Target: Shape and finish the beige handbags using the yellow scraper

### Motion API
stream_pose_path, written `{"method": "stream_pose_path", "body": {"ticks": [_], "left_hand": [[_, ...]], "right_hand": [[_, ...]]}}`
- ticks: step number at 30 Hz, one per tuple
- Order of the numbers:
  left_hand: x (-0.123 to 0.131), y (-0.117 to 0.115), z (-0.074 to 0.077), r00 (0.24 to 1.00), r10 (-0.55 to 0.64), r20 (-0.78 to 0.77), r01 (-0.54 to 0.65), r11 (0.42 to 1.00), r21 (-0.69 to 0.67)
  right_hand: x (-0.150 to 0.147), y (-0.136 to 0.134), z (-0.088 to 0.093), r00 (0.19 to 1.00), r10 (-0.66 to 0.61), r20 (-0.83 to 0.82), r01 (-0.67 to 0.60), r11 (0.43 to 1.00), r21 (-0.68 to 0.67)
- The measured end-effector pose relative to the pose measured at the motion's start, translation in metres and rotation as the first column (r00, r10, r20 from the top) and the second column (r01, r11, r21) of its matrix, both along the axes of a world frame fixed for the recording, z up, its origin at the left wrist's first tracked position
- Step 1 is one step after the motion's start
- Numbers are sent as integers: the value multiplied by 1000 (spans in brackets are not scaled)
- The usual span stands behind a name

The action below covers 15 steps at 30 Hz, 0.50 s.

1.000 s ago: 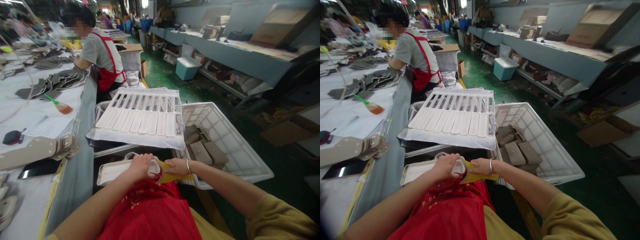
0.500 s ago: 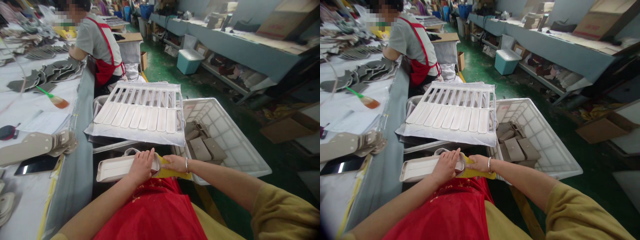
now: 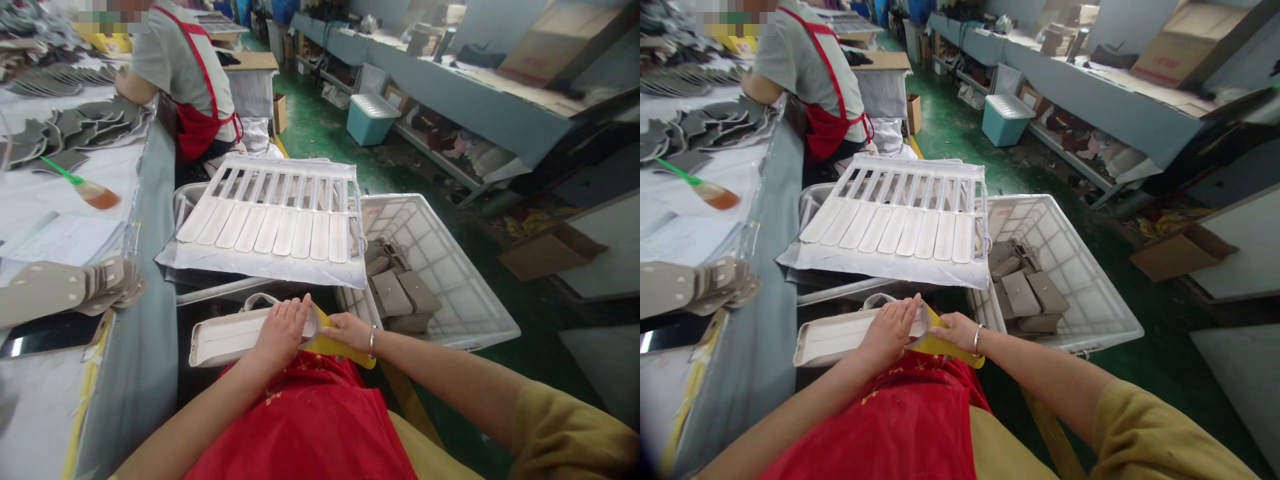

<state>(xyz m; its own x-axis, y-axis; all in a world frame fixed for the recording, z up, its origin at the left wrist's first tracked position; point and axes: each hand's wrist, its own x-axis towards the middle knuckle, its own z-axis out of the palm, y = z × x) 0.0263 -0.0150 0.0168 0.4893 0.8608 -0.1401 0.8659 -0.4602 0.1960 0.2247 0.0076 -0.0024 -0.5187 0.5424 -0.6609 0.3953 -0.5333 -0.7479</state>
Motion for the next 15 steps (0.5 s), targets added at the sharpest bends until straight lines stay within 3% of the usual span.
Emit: {"method": "stream_pose_path", "body": {"ticks": [3, 5, 9, 12, 15], "left_hand": [[-8, 4, 5, 996, -59, 65, 64, 995, -79], [-8, 7, 5, 991, -17, 133, 31, 994, -103], [7, 9, -4, 983, 152, 99, -153, 988, 1], [20, 9, -10, 985, 159, 64, -164, 982, 96], [24, 8, -10, 986, 154, 55, -159, 981, 110]], "right_hand": [[-7, -6, -2, 997, -67, 33, 66, 997, 36], [-13, -10, -2, 992, -115, 55, 113, 993, 40], [-26, -16, 1, 964, -240, 115, 237, 971, 37], [-37, -20, 3, 923, -339, 180, 338, 940, 38], [-43, -29, 7, 911, -362, 198, 378, 925, -48]]}}
